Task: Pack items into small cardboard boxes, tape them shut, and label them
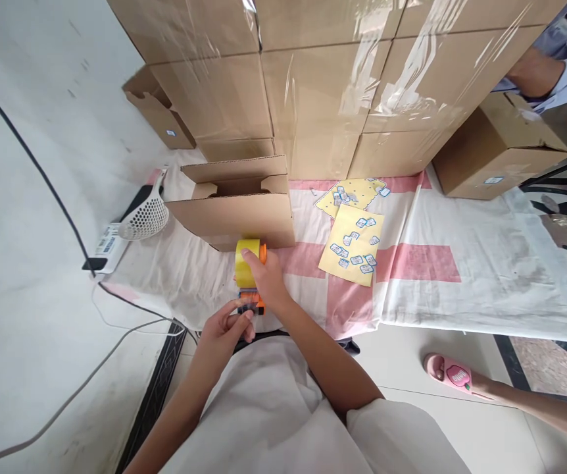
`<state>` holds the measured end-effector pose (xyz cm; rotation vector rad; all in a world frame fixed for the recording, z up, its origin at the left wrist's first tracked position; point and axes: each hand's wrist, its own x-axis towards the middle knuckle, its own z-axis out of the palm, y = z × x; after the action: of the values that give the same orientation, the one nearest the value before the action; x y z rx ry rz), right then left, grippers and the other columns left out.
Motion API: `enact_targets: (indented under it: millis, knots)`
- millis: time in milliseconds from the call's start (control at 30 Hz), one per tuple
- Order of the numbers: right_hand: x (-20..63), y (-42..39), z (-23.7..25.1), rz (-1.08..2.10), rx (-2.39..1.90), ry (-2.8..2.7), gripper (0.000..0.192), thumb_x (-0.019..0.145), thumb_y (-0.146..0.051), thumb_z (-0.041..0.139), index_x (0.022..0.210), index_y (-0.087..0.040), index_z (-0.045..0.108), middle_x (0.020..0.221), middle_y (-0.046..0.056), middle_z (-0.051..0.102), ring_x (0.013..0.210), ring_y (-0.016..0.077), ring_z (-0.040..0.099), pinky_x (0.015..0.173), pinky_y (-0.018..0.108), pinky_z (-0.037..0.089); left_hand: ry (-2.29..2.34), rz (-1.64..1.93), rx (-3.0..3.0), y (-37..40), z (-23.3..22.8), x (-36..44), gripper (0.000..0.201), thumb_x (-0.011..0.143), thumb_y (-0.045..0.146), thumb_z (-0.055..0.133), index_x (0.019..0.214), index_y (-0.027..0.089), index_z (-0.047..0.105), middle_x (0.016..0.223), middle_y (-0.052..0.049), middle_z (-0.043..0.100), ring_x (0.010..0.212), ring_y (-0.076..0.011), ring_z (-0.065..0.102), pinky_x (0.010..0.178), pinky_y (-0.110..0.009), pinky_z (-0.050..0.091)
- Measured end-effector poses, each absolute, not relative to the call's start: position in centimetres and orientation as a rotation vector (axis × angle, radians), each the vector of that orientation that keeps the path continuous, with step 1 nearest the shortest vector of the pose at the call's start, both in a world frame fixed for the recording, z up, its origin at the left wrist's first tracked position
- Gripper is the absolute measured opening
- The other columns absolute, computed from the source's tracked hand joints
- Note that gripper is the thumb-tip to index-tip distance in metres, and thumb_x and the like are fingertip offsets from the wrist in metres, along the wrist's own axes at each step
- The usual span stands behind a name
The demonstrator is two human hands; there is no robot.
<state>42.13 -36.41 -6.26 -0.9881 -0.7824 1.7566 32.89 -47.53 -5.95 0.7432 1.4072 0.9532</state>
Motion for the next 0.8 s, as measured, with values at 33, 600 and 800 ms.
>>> enact_targets:
  millis: [33, 600, 800]
  knots:
    - [42.2, -36.4, -6.4, 1.75, -0.993, -0.766, 0.039, 0.08, -0.057, 0.07, 0.079, -0.02, 0.059, 0.066, 0.0, 0.058, 0.056, 0.0149, 0.057, 0.052, 0.029, 0.051, 1.424, 0.962, 0.741, -47.8, -5.9, 32.9, 0.047, 0.083, 0.047, 0.069, 0.117, 0.016, 0.058, 0.054, 0.004, 0.064, 0.052, -0.012, 0.056, 0.061, -0.025, 0.048]
    - [41.7, -34.5, -7.4, 1.711, -1.05, -0.689, 0.034, 0.078, -0.054, 0.07, 0.09, -0.023, 0.061, 0.073, 0.0, 0.06, 0.064, 0.0183, 0.061, 0.061, 0.033, 0.055, 1.591, 0.783, 0.882, -51.8, -6.3, 32.9, 0.032, 0.087, 0.05, 0.062, 0.087, 0.019, 0.069, 0.061, 0.0, 0.066, 0.06, -0.0159, 0.059, 0.066, -0.026, 0.048]
    - [41.6, -34.3, -7.4, 1.682, -1.108, -0.715, 0.035, 0.08, -0.055, 0.066, 0.093, -0.024, 0.06, 0.075, 0.001, 0.061, 0.07, 0.02, 0.065, 0.061, 0.033, 0.055, 1.599, 0.725, 0.889, -53.3, -6.4, 32.9, 0.035, 0.087, 0.052, 0.061, 0.074, 0.02, 0.066, 0.06, -0.001, 0.066, 0.058, -0.0157, 0.058, 0.06, -0.024, 0.046]
